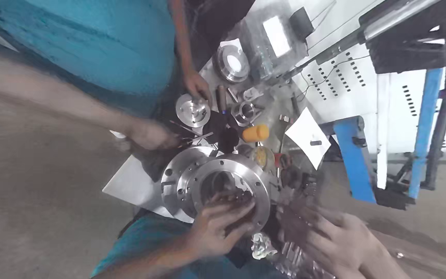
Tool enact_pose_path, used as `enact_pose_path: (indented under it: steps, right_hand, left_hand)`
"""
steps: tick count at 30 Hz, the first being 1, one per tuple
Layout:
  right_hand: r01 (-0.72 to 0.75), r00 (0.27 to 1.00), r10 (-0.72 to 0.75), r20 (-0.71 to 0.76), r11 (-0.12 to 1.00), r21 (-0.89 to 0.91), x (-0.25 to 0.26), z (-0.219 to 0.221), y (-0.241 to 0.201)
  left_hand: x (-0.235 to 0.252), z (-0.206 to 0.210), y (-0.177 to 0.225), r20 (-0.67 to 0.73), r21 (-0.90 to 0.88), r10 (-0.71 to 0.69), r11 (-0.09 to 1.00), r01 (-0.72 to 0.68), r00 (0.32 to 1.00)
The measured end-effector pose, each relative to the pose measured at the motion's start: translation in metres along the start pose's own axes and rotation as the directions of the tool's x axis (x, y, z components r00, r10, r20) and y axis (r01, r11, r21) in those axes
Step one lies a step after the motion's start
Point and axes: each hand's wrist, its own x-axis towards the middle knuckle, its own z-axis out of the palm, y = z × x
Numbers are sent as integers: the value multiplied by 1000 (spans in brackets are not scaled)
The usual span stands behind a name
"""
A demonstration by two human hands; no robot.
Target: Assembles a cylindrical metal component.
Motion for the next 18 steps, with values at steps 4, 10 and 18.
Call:
enact_pose_path:
  steps: [4,10,18]
  right_hand:
    - [-55,989,72,-126,990,129,7,9,-1]
    - [-414,817,542,-198,790,452,42,19,-6]
    - [-638,443,862,246,110,762,70,26,4]
  left_hand:
    - [-2,2,0,-11,-14,21,1000,-22,1000]
    - [-3,1,0,-10,-28,17,999,-18,1000]
    - [-6,1,0,-8,30,6,1000,-5,1000]
